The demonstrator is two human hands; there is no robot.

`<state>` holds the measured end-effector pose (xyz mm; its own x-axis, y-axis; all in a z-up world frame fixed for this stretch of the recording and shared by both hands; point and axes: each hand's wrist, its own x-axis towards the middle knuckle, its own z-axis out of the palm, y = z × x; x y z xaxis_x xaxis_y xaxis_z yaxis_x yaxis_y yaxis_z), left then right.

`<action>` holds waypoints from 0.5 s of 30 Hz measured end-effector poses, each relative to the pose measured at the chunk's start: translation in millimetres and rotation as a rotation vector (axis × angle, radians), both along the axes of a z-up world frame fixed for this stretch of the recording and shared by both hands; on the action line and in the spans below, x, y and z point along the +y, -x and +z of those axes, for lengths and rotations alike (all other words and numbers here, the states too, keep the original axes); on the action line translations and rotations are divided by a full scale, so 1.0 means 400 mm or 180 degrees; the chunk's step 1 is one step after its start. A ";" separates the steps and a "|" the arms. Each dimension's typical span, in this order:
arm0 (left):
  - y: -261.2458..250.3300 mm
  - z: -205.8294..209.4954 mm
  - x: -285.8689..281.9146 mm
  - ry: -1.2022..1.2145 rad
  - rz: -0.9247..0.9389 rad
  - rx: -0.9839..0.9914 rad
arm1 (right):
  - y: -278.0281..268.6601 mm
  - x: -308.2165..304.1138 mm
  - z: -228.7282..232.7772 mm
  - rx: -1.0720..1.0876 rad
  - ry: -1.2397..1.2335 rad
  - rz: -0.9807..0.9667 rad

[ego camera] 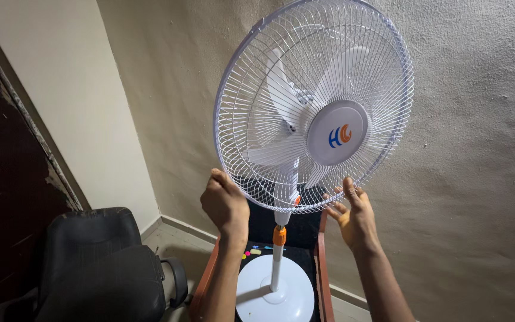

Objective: The person disassembles a standing electric fan by hand. They remove the front grille, then the fan blades, and finally the rear grille, placing each component on a nearby chair.

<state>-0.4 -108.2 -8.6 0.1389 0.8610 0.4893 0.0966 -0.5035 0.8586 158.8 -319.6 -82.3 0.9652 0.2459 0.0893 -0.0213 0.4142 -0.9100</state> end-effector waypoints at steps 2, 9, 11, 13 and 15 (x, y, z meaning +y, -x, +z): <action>0.008 0.014 0.000 0.0259 -0.0119 -0.0011 | 0.021 0.005 0.010 -0.0087 -0.0051 0.0004; 0.020 0.022 -0.036 0.0272 -0.0172 -0.0399 | 0.038 0.028 0.034 0.0048 -0.0074 -0.0167; 0.025 0.016 -0.056 0.0108 -0.0150 -0.0484 | 0.041 0.034 0.039 0.0175 -0.0025 -0.0240; 0.041 0.017 -0.087 0.0193 -0.0290 -0.0634 | 0.048 0.039 0.044 0.0271 0.0050 -0.0292; 0.061 0.021 -0.134 0.0525 -0.0614 -0.0854 | 0.050 0.039 0.050 0.0327 0.0149 -0.0342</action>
<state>-25.0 -161.7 -0.2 0.1920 0.9018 0.3872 -0.2263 -0.3432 0.9116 138.7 -304.2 -62.3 0.9896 0.1423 -0.0205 -0.0733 0.3763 -0.9236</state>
